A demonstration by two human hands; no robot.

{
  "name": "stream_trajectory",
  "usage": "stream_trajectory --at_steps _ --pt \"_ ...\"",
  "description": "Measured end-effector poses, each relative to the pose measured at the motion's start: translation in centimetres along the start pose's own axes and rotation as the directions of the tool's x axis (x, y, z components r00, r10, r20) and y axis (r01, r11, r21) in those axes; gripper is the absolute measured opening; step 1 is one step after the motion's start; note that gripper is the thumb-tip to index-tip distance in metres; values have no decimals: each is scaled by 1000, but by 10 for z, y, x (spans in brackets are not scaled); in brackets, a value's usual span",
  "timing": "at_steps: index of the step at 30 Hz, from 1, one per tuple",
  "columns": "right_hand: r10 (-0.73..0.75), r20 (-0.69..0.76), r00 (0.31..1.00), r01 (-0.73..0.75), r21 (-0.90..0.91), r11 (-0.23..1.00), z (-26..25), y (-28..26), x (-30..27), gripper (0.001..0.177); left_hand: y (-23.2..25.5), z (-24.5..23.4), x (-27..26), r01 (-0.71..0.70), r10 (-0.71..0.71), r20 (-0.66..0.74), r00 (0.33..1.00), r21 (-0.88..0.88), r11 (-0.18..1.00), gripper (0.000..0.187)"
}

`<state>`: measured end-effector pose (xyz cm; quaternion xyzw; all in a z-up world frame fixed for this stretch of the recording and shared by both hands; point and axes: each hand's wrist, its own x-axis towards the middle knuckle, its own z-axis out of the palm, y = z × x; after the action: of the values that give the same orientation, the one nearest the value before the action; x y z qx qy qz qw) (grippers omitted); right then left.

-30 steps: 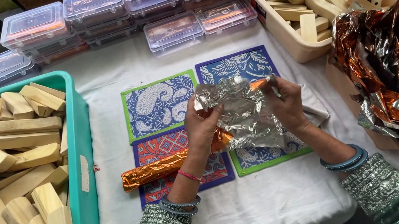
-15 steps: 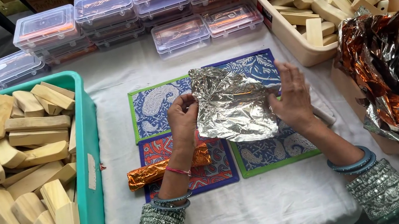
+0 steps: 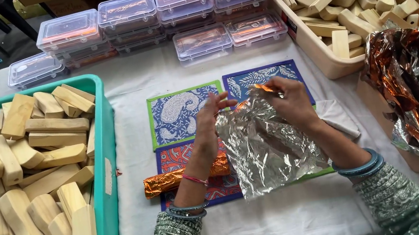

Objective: The person wraps wooden blocks in copper foil, folding the foil tightly around each block. The person then places the wrapped blocks into a clear plastic container and closes the lid.

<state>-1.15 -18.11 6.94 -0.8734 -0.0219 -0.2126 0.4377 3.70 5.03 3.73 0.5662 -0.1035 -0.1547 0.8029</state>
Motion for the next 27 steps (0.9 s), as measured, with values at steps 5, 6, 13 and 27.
stream_trajectory --at_steps 5,6,13,27 --pt "157 -97 983 -153 56 987 -4 26 -2 23 -14 10 10 63 -73 67 995 138 988 67" --pt "141 -113 984 -121 163 979 -3 31 -1 20 -20 13 11 -6 -16 61 998 347 938 79" --pt "317 -47 947 -238 559 794 6 46 -3 29 -63 -4 30 -99 131 -246 960 140 985 24" --pt "-215 547 809 294 -60 954 -13 30 -1 57 59 -39 4 -450 563 -432 704 342 825 22"
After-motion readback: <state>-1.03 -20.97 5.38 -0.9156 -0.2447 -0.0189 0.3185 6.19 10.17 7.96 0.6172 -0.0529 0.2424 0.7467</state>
